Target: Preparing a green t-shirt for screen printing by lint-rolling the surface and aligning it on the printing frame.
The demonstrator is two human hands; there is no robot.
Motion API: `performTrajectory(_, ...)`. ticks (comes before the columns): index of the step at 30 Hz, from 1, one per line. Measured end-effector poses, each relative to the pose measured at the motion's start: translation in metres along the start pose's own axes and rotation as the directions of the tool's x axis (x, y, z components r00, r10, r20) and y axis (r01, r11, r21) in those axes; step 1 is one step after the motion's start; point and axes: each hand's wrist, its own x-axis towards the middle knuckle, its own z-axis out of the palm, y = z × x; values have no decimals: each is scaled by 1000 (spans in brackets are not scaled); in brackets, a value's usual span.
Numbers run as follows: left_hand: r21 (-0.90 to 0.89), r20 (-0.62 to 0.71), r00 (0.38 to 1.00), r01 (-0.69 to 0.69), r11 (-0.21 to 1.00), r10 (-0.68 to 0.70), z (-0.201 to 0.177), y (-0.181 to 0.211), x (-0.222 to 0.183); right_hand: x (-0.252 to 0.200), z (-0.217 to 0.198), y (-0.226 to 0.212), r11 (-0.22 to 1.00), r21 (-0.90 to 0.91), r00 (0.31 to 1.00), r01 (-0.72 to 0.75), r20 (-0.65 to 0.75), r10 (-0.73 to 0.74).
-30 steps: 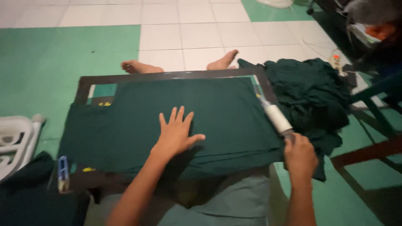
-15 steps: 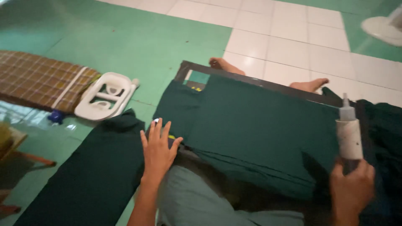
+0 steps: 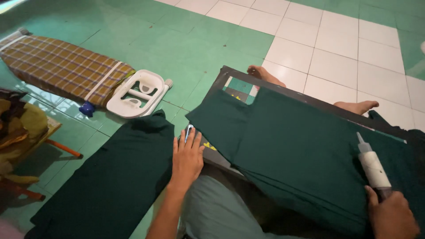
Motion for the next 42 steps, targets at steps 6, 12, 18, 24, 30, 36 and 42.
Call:
performTrajectory(6, -14, -90, 994, 58, 998, -59, -14, 13, 3, 25, 25, 17, 993, 122, 1000, -2, 22, -1)
performTrajectory(12, -185, -191, 969, -194, 963, 158, -30, 61, 20, 9, -1, -2, 814, 445, 920, 373, -291, -262)
performTrajectory(18, -508, -152, 953, -303, 806, 263, -8, 93, 61, -21, -70, -121, 334, 666, 686, 667, -374, -624)
performTrajectory(24, -822, 360, 933, 310, 477, 16, -21, 126, 72, -138, -149, -201, -162, 816, 565, 554, -512, -647)
performTrajectory(30, -183, -148, 966, 186, 965, -214, -75, 59, 37, -164, -125, -236, -242, 940, 645, 240, -340, -684)
performTrajectory(36, -56, -25, 956, 291, 955, -293, 0, -15, 26, -126, -43, -265, -484, 833, 731, -266, -153, -665)
performTrajectory(42, -58, 25, 914, 406, 912, -405, -11, -26, 33, -117, -20, -268, -585, 750, 767, -308, -168, -619)
